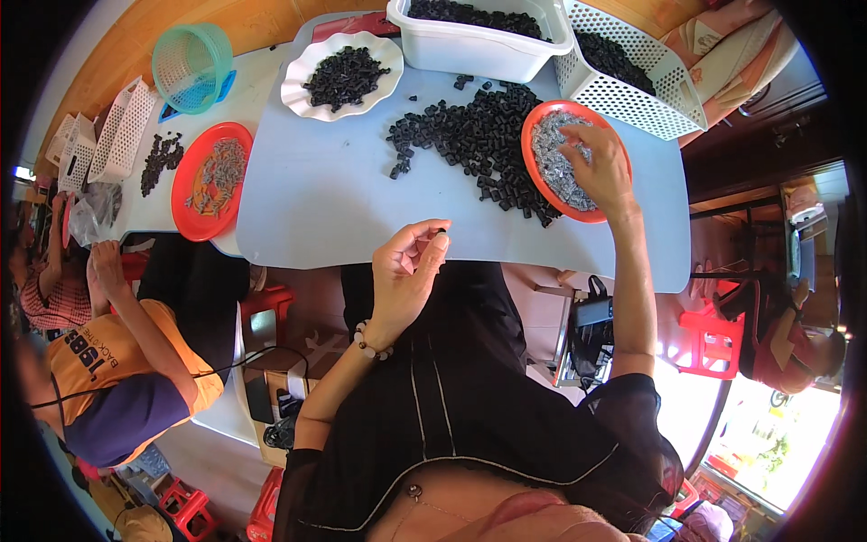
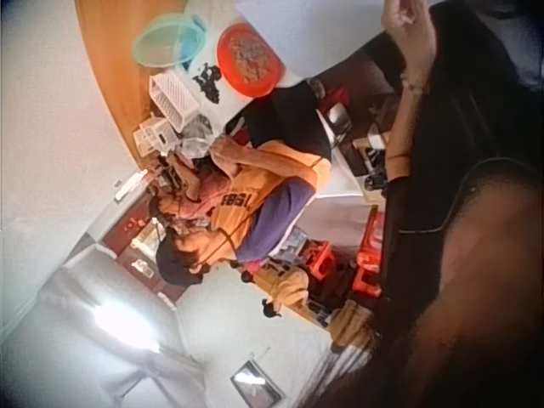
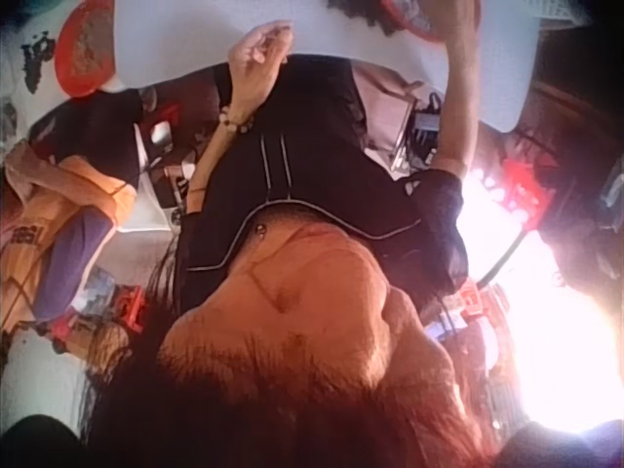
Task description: The person picks up a black plastic piece and a metal pin by hand, fits the pin into the plastic piece, and places the assembled unit onto the table. This process is repeated as the person gathers more components from the containers and piles on the workspace.
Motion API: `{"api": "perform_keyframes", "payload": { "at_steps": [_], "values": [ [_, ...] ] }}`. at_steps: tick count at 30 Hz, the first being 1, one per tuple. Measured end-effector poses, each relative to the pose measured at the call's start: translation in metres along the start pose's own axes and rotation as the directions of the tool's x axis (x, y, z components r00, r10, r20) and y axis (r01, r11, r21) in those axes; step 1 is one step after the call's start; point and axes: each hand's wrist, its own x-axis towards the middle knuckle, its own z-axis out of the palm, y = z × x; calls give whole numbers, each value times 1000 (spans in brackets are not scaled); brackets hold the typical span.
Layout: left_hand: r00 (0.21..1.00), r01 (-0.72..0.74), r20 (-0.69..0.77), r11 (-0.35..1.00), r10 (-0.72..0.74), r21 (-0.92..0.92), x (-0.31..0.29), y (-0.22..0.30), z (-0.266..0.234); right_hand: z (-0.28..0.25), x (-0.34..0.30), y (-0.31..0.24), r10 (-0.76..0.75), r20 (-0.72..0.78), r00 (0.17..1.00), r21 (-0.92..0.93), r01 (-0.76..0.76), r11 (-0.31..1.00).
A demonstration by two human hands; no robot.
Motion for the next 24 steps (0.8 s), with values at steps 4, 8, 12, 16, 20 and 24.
{"api": "perform_keyframes", "payload": {
  "at_steps": [4,8,12,16,20,24],
  "values": [
    [1000,18,7,1000,-18,5,-1,-2,-1,11,13,-9,-17,11,1000,-20,17,1000],
    [998,53,32,998,-54,13,-1,-5,1,19,22,-9,40,88,995,-49,-36,998],
    [997,63,46,998,-64,18,-2,-5,1,23,21,-5,32,135,990,-26,-28,999],
    [997,51,50,997,-54,52,-1,-6,-1,19,20,-3,69,168,983,-65,-59,996],
    [997,59,45,997,-61,49,-2,-7,-2,13,21,-3,111,180,977,-32,-107,994],
    [996,72,47,997,-72,4,-3,-6,-2,14,18,13,142,91,986,112,-152,982]
  ]
}}
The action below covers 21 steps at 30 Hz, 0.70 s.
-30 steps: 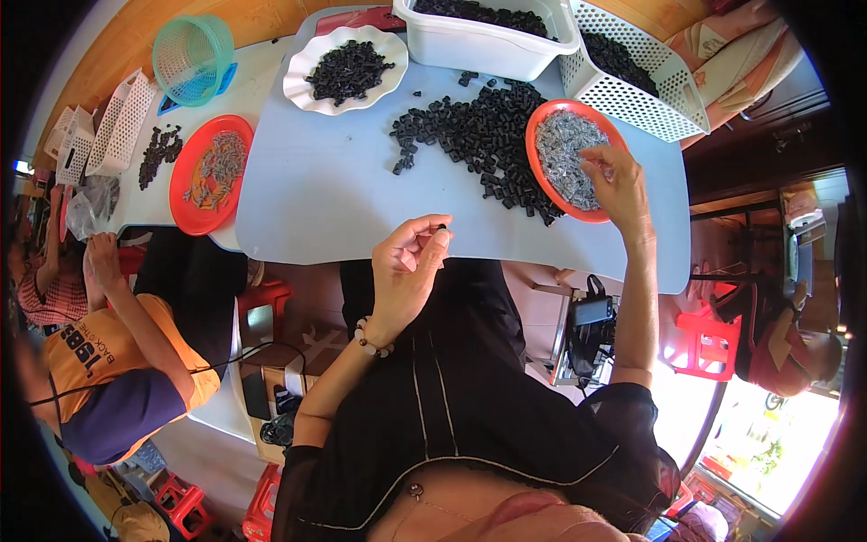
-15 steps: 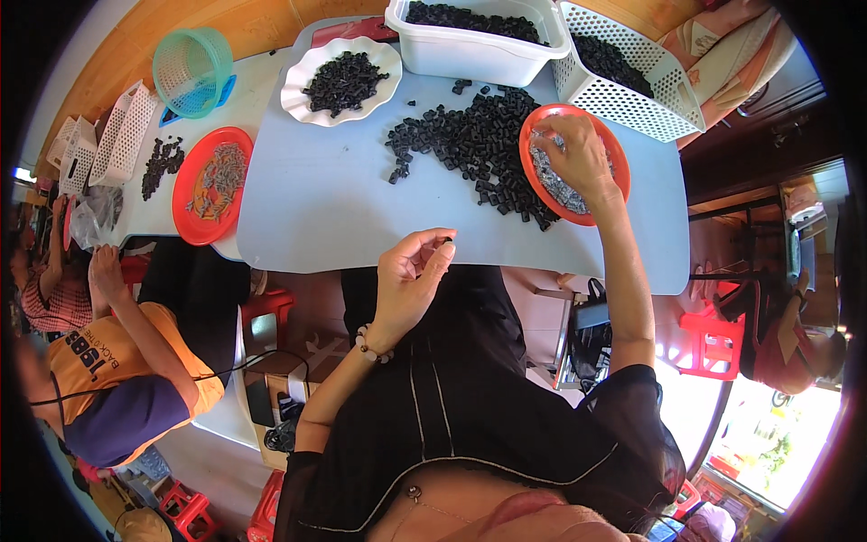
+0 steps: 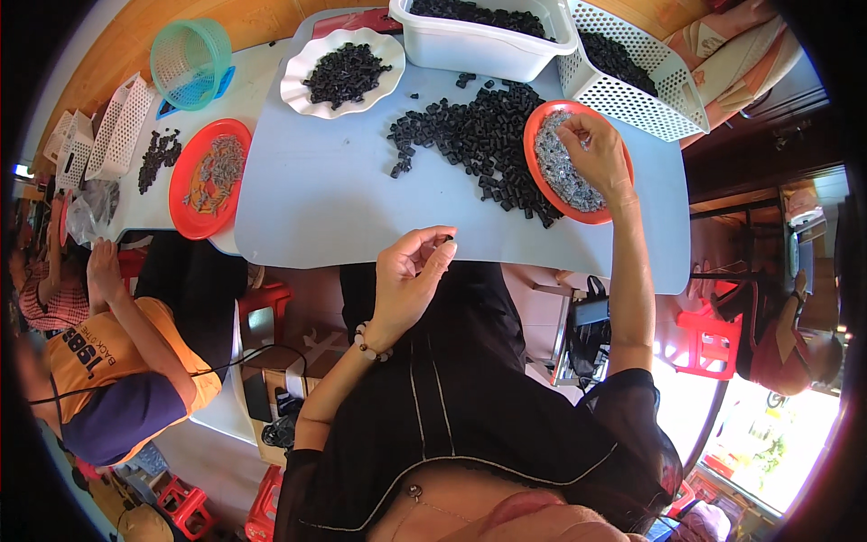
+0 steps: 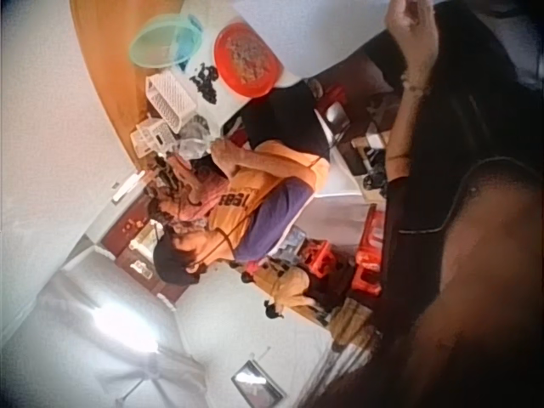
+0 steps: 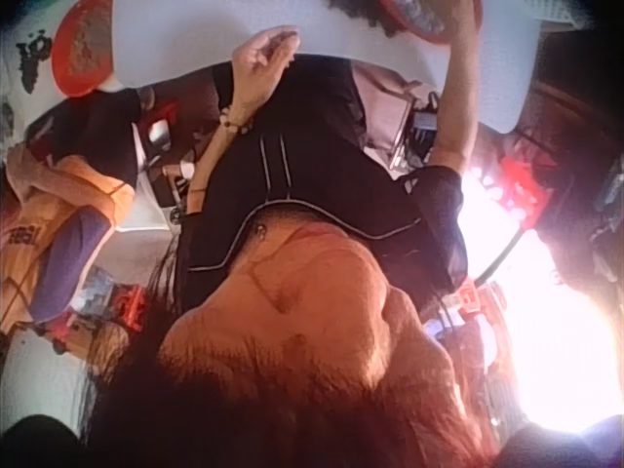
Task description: The person picks up a black plastic piece and a metal pin by hand, fits the pin into the plastic piece, and places the assembled unit onto the table. This process is repeated as the person gathers more components from the containers and piles on the workspace.
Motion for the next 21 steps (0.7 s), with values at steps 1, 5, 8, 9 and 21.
{"api": "perform_keyframes", "payload": {
  "at_steps": [1,5,8,9,21],
  "values": [
    [1000,-12,-5,1000,12,-11,1,0,1,0,-1,3,37,-10,999,-4,-37,999],
    [999,-16,-45,1000,15,-20,3,0,2,-10,-8,-12,36,-25,999,-129,-38,991],
    [1000,-9,-28,1000,9,-24,5,0,0,-27,-15,-41,39,57,998,213,-50,976],
    [999,-8,-33,1000,7,-23,6,1,1,-28,-20,-47,37,62,997,215,-50,975],
    [981,-184,63,982,182,33,62,27,43,-21,-53,-71,15,278,961,860,-255,443]
  ]
}}
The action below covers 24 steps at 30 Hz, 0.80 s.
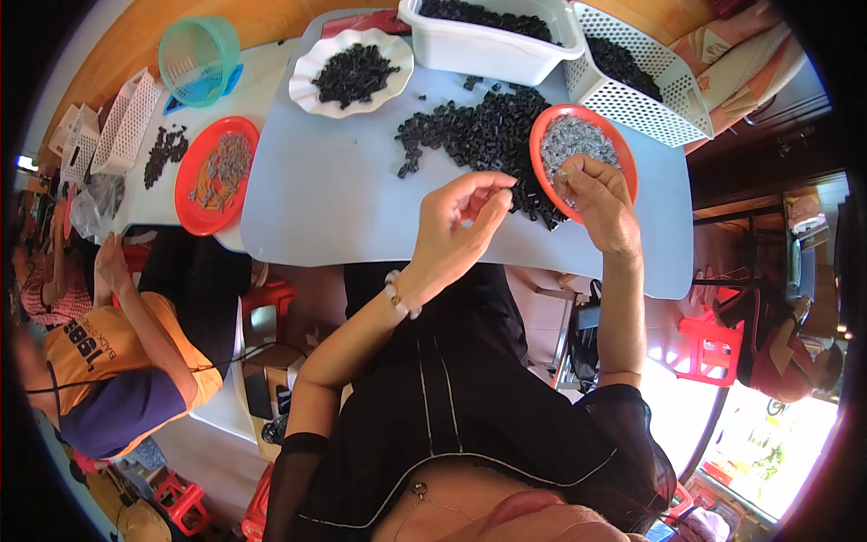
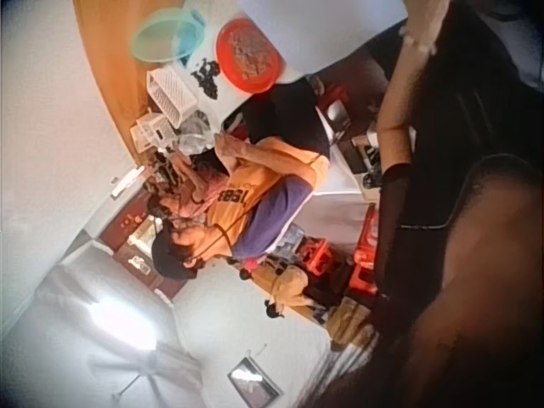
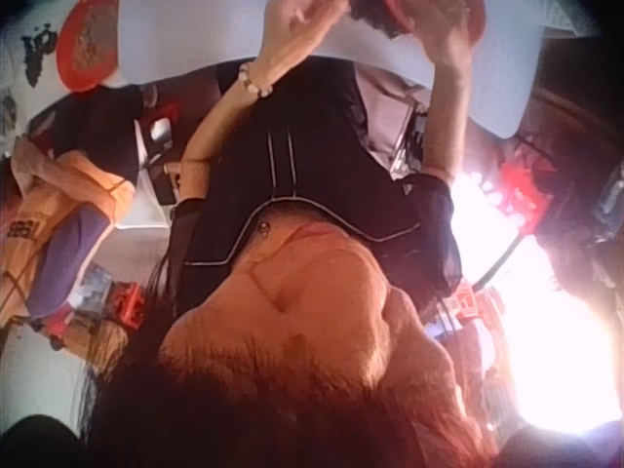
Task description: The person picks up a black plastic piece and a metal pin by hand, fits the pin into the plastic piece, and places the assembled unit onto the table. This process is repeated as the person gathers more components from the containers and piles on the workspace.
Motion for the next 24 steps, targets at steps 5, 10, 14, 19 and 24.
{"api": "perform_keyframes", "payload": {
  "at_steps": [5,10,14,19,24],
  "values": [
    [944,291,213,941,-253,-171,50,10,23,-14,-5,-4,67,-93,993,112,-57,992],
    [935,154,333,986,-127,-57,67,5,56,-41,-11,1,94,-62,994,224,-78,971],
    [899,-236,416,952,137,197,64,10,69,-46,-18,0,151,-119,981,285,-112,952],
    [818,-513,474,786,325,345,71,6,73,-55,-20,0,166,-137,977,218,-134,967],
    [771,-597,539,681,340,424,76,4,76,-60,-20,1,182,-145,973,130,-163,978]
  ]
}}
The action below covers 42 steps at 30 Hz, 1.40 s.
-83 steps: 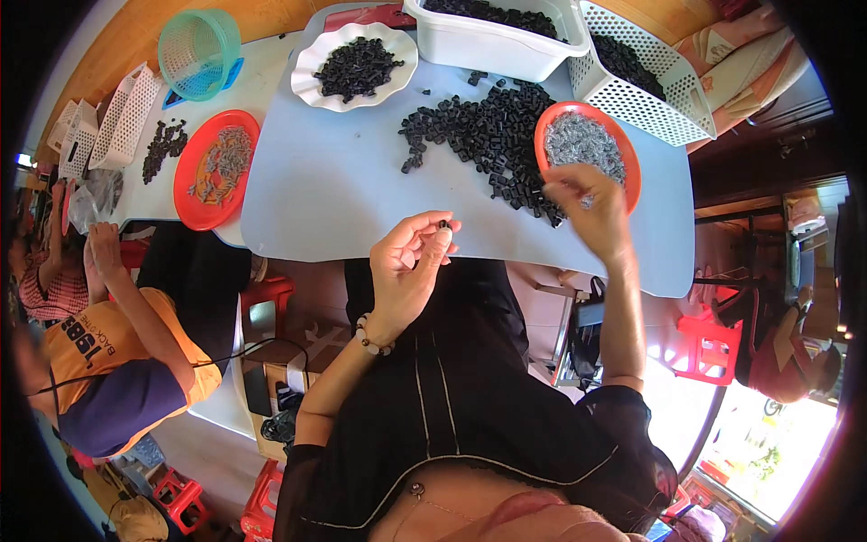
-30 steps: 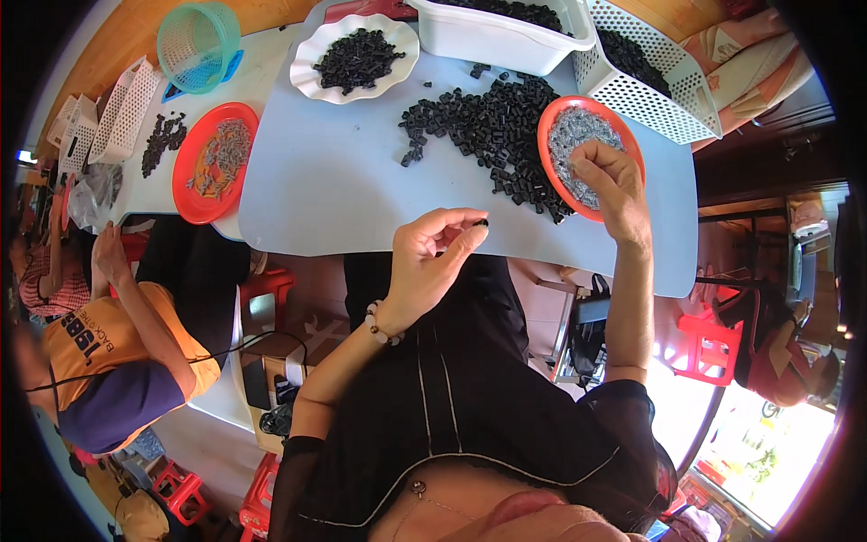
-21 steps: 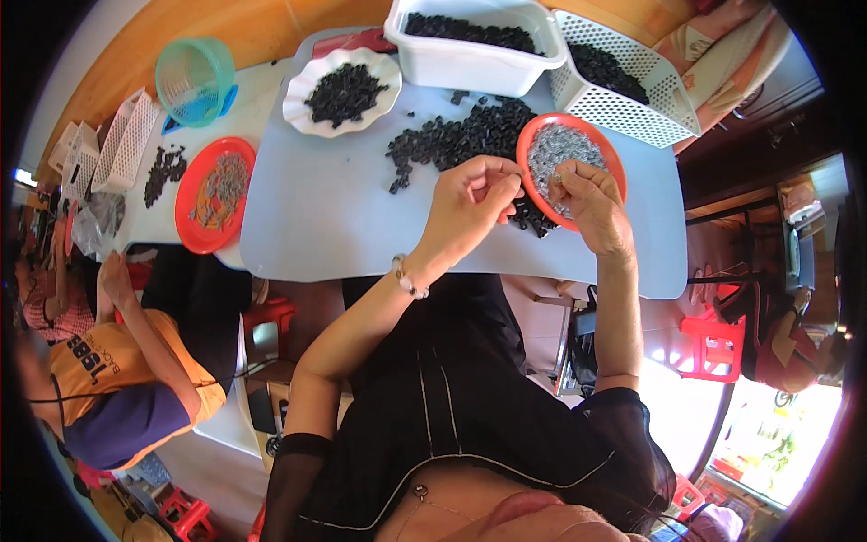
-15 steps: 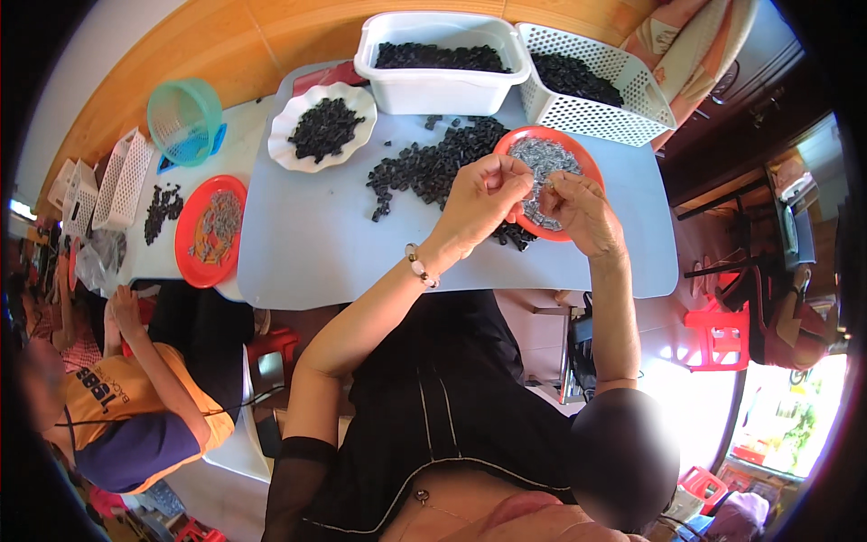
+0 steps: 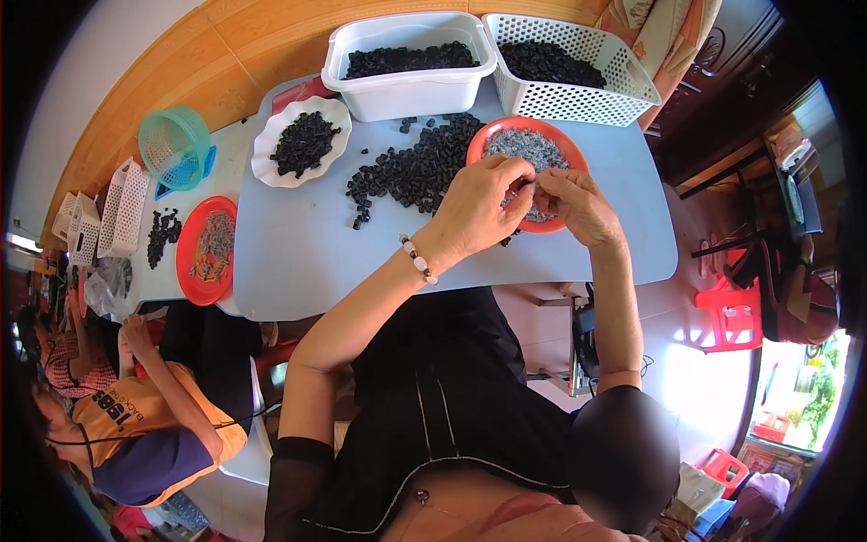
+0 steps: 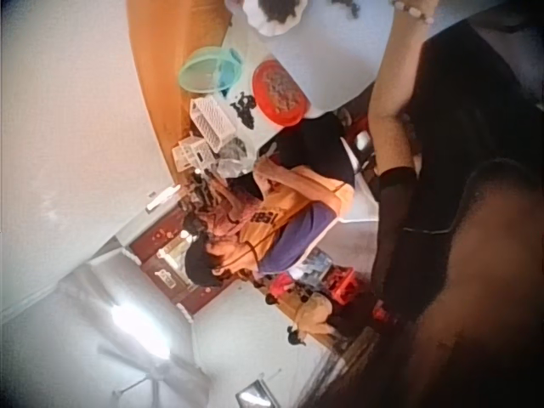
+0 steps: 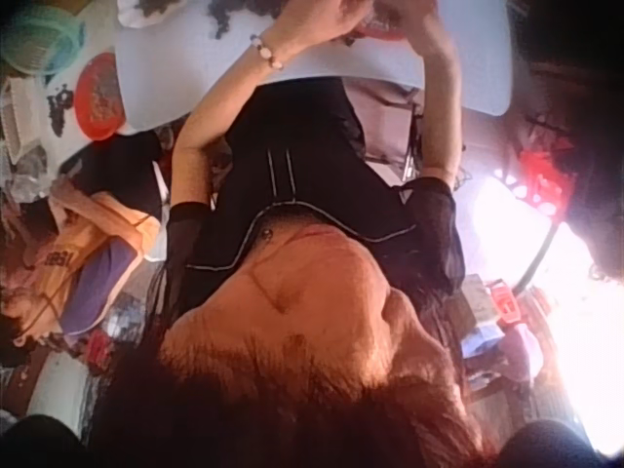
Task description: The person picks up a black plastic piece and a metal pin by hand, fits the pin into the plastic piece, and places the assembled unit onto the table. This process is repeated as the person gathers more components from the containers and piles on the workspace.
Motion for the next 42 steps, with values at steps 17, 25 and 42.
{"api": "perform_keyframes", "payload": {
  "at_steps": [17,25,42],
  "values": [
    [957,289,53,922,-285,-259,-3,-14,17,0,5,7,-135,-42,990,-320,115,940],
    [986,167,48,963,-160,-212,-8,-16,20,0,7,5,-71,-70,995,-212,54,976],
    [1000,19,20,997,-20,76,-10,-18,14,1,7,8,-14,-37,999,-242,4,970]
  ]
}}
